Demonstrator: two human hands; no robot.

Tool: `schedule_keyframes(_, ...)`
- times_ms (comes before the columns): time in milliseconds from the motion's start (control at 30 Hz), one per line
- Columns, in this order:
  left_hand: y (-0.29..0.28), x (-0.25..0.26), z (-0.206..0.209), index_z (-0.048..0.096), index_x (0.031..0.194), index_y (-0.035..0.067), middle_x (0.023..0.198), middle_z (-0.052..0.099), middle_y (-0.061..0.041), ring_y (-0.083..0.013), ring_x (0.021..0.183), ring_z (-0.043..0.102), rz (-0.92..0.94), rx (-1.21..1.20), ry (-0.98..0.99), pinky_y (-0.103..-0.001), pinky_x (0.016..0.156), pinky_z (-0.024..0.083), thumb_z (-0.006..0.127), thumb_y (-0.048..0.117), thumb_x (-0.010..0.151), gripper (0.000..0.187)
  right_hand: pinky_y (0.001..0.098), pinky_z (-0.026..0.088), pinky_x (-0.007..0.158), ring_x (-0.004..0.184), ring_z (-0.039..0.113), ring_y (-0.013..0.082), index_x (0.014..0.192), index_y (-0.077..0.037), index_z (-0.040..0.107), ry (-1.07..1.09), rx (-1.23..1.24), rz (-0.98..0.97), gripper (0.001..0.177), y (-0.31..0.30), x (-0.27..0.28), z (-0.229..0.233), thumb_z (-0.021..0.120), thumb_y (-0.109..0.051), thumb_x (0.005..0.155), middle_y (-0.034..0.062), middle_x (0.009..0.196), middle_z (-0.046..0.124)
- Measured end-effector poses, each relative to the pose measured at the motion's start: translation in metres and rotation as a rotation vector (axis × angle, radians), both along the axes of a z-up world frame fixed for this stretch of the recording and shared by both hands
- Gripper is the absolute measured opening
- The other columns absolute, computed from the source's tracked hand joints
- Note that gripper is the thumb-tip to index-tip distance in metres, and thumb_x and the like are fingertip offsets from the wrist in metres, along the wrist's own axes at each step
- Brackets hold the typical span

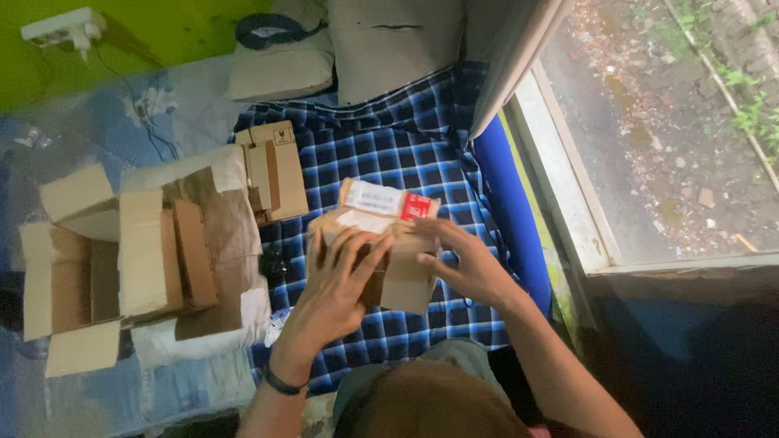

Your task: The person cuts the tape on a small shipping box with scissors, removes the contents from inside, and then unfolds and flattens cardboard boxes on a bed, pressing the flaps open by hand.

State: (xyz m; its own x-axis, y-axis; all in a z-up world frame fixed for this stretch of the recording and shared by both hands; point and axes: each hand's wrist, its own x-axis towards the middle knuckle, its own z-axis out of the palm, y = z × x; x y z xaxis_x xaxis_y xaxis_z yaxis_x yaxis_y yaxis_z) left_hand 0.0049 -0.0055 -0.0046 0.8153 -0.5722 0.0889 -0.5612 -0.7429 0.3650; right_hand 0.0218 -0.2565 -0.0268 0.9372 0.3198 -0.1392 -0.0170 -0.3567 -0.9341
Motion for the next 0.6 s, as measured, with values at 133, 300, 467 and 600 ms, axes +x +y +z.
schedule_keyframes(133,-0.003,0.019,-0.024,0.039,0.152,0.02,0.145,0.044,-0.007,-0.0313,0.143,0.036,-0.105,0.116,0.061,-0.07,0.121,0.007,0.08,-0.007,0.054,0.109,0.0367,0.053,0.106,0.121,0.071,0.0225,0.134,-0.01,0.062,0.261,0.016,-0.077,0.045,0.001,0.002,-0.047,0.066,-0.013,0.09,0.0081,0.129,0.071)
schedule_keyframes(300,-0.005,0.044,-0.086,0.035,0.152,0.012,0.147,0.042,-0.008,-0.0325,0.144,0.033,-0.145,0.208,0.167,-0.072,0.122,0.007,0.081,-0.009,0.052,0.111,0.0382,0.052,0.095,0.109,0.065,0.0244,0.126,-0.004,0.064,0.18,0.255,-0.511,0.03,0.005,-0.017,-0.184,0.066,-0.019,0.1,0.0127,0.123,0.067)
schedule_keyframes(467,-0.017,0.061,-0.169,0.037,0.152,0.011,0.149,0.041,-0.01,-0.0351,0.147,0.033,-0.094,0.183,0.186,-0.073,0.12,0.011,0.077,-0.013,0.06,0.103,0.0387,0.054,0.093,0.103,0.071,0.0275,0.113,-0.005,0.07,0.282,-0.166,-0.754,0.025,-0.012,-0.067,-0.324,0.071,-0.022,0.094,0.0149,0.109,0.075)
schedule_keyframes(600,-0.033,0.069,-0.225,0.038,0.15,0.011,0.149,0.04,-0.012,-0.0375,0.147,0.031,0.007,0.182,0.274,-0.073,0.118,0.016,0.075,-0.012,0.062,0.098,0.0463,0.053,0.093,0.103,0.066,0.0362,0.11,-0.006,0.067,0.305,-0.438,-0.633,0.026,-0.032,-0.096,-0.373,0.071,-0.022,0.09,0.0182,0.106,0.068)
